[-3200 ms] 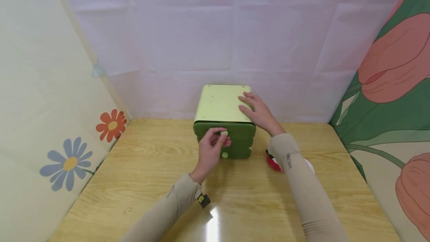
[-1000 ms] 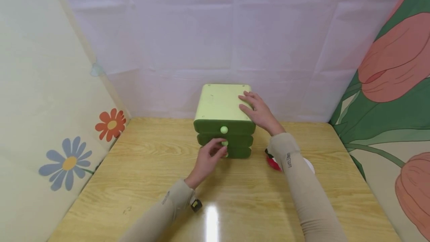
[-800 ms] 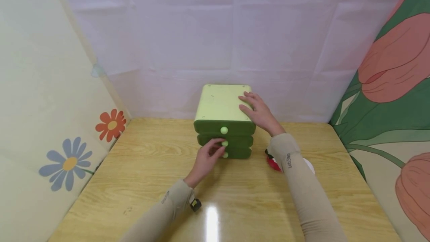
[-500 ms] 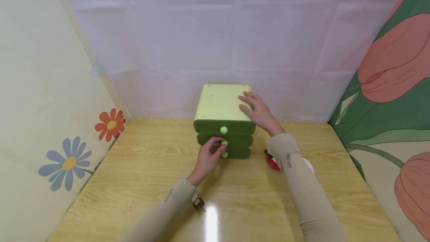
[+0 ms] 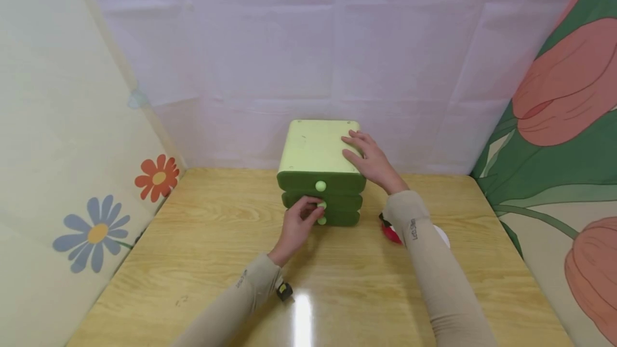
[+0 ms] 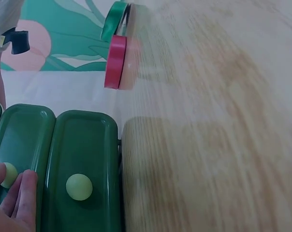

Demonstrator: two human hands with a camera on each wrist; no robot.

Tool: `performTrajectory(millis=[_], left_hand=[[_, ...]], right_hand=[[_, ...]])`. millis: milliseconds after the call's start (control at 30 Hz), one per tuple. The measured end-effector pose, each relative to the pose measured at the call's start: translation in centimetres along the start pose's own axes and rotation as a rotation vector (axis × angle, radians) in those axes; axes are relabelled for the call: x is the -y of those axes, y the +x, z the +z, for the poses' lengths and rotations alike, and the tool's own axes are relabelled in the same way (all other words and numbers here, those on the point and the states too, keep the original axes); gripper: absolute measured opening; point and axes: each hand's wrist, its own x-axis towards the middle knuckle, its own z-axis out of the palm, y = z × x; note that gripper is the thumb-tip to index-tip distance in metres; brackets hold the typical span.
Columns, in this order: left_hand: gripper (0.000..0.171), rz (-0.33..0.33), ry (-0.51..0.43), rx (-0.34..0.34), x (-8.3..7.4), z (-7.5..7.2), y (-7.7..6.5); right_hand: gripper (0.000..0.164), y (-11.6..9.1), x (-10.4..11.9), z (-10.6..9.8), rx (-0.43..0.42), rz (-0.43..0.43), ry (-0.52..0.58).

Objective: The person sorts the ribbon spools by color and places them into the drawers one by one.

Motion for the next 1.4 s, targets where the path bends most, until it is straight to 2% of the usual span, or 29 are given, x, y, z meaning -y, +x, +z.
performTrajectory(millis=[167, 500, 767, 1400], left_hand=[[0.015, -0.019, -0.001, -0.013, -0.2, 0.0, -0.1], [0.015, 0.045, -0.061, -0.005, 0.2, -0.3, -0.7], [0.015, 0.008, -0.051, 0.012, -0.1, -0.4, -1.3], [0.014, -0.002, -0.048, 0.008, -1.0, -0.6, -3.1]], right_hand=[[0.058, 0.0, 0.0, 0.1, -0.007, 0.006, 0.001], [0.056, 0.0, 0.0, 0.1, 0.0, -0.003, 0.014], [0.057, 0.0, 0.0, 0.1, -0.009, -0.002, 0.01], [0.058, -0.1, 0.0, 0.1, 0.0, 0.013, 0.026]])
